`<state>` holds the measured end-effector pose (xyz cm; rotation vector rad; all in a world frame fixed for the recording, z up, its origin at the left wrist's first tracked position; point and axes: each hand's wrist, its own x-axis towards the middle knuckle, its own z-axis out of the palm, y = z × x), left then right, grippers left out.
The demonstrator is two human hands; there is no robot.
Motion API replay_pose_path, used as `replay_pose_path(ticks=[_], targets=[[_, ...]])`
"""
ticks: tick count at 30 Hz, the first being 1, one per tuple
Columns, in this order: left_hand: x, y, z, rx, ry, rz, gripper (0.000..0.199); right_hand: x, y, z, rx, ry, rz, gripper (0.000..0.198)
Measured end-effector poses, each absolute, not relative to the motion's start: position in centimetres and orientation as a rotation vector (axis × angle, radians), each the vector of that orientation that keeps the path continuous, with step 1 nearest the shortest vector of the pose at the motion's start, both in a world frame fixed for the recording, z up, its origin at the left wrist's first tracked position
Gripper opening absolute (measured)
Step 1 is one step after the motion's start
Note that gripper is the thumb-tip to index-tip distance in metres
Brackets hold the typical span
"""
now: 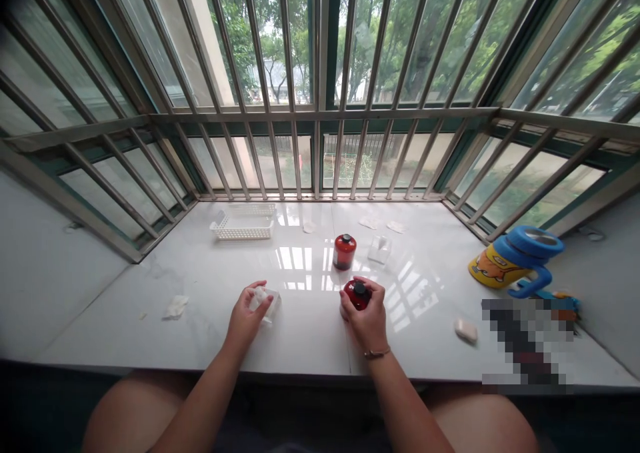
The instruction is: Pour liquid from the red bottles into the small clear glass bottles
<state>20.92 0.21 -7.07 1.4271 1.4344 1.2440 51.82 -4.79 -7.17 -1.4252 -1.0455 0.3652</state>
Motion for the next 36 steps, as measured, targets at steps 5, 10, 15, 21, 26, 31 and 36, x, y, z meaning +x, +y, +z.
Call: replay_pose_path(ticks=[5, 10, 15, 21, 26, 31, 36], targets=[[21.0, 0.4, -7.0, 1.299, 1.368, 1.244, 0.052, 52.1, -4.8, -7.0, -1.372, -1.106, 0.358, 0.05], [20.7, 0.4, -6.4, 1.399, 1.399, 1.231, 0.047, 52.5, -4.8, -6.5, -1.379, -1.197, 0.384, 0.04], [20.9, 0.3, -6.3, 1.35, 1.394, 1.21, 0.048, 52.5, -4.7, -6.8, -1.353, -1.049, 0.49, 0.061], [20.7, 0.4, -6.9, 1.331, 1.383, 1.212, 0.057, 52.8, -4.7, -6.2, -1.381, -1.145, 0.524, 0.056], [20.5, 0.6, -7.3, 1.371, 1.419, 1.18, 0.059, 52.8, -4.6, -6.1, -1.375, -1.115, 0.551, 0.056], [20.4, 0.6, -7.3, 1.373, 1.42, 1.18, 0.059, 52.9, -4.6, -6.1, -1.366, -1.069, 0.568, 0.062], [20.5, 0.7, -7.3, 1.406, 1.44, 1.156, 0.051, 52.9, -4.6, -6.1, -1.39, -1.118, 0.564, 0.06]])
